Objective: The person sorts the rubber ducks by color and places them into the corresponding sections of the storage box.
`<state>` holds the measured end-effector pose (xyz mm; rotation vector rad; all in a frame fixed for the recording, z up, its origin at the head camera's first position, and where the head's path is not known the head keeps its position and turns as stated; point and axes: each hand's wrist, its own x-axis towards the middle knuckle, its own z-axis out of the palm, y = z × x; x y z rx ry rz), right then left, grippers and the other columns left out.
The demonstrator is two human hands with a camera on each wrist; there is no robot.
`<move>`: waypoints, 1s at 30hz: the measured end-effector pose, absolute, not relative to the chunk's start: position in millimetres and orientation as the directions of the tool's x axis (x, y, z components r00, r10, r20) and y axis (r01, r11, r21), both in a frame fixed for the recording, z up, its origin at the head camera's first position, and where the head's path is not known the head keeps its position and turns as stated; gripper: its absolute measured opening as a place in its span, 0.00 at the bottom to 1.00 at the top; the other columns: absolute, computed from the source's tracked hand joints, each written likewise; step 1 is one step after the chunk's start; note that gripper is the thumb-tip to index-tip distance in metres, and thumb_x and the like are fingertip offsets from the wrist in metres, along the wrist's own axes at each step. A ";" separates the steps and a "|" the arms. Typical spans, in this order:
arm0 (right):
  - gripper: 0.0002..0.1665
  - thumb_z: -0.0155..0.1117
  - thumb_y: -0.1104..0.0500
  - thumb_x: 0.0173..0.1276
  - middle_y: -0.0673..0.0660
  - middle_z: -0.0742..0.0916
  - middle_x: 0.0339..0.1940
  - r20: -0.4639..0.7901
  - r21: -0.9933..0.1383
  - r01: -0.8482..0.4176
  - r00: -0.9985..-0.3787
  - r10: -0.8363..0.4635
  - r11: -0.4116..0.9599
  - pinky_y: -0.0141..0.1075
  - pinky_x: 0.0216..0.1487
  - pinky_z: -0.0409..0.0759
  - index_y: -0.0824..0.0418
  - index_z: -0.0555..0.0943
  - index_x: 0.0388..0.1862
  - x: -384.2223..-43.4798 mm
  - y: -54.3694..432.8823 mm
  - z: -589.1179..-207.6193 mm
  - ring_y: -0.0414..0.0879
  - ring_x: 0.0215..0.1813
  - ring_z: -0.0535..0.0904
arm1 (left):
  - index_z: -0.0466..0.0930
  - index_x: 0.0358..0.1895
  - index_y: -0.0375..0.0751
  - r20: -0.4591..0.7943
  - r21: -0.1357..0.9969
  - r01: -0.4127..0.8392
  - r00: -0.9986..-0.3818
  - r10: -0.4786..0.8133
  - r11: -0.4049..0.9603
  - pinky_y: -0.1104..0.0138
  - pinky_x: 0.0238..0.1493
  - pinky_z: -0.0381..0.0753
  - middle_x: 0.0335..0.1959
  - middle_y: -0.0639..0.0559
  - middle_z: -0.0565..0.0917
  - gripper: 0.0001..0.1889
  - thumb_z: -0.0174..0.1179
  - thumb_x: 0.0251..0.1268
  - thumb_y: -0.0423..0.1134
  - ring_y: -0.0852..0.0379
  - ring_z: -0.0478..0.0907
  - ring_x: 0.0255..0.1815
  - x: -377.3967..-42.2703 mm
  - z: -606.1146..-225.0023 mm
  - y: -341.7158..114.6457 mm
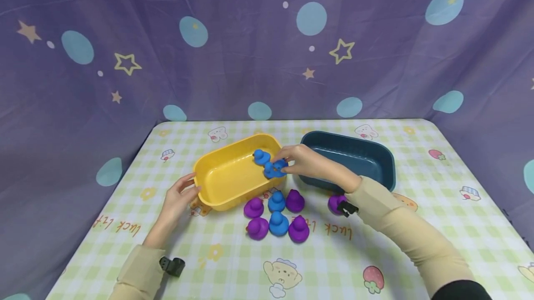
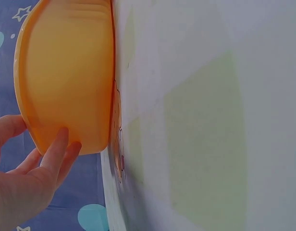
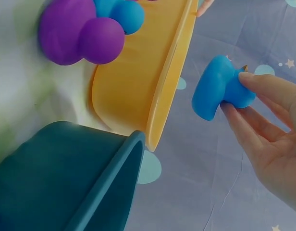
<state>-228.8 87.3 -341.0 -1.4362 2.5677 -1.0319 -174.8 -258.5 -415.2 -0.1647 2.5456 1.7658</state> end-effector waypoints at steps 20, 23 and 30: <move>0.15 0.61 0.68 0.56 0.58 0.83 0.41 0.172 -0.632 -0.664 -0.623 -0.763 0.399 0.29 0.44 0.76 0.66 0.80 0.44 -249.9 60.5 -343.1 0.46 0.43 0.78 | 0.58 0.64 0.40 -0.119 0.922 -0.138 -0.990 -0.073 0.361 0.79 0.40 0.72 0.59 0.39 0.65 0.28 0.54 0.61 0.41 0.74 0.71 0.40 -174.8 -414.9 -257.4; 0.15 0.62 0.67 0.56 0.57 0.83 0.41 0.160 -0.630 -0.659 -0.629 -0.761 0.412 0.28 0.44 0.76 0.64 0.80 0.44 -253.5 55.3 -345.4 0.45 0.43 0.78 | 0.58 0.64 0.40 -0.119 0.924 -0.137 -0.990 -0.073 0.358 0.79 0.40 0.72 0.59 0.38 0.65 0.28 0.54 0.61 0.41 0.75 0.71 0.39 -174.8 -414.7 -257.3; 0.15 0.64 0.67 0.54 0.58 0.83 0.43 0.149 -0.680 -0.616 -0.647 -0.747 0.398 0.27 0.43 0.76 0.66 0.81 0.43 -262.1 42.6 -348.7 0.47 0.45 0.78 | 0.58 0.64 0.38 -0.110 0.929 -0.126 -0.992 -0.064 0.348 0.80 0.40 0.72 0.59 0.37 0.65 0.28 0.54 0.61 0.40 0.78 0.70 0.37 -174.5 -414.3 -257.2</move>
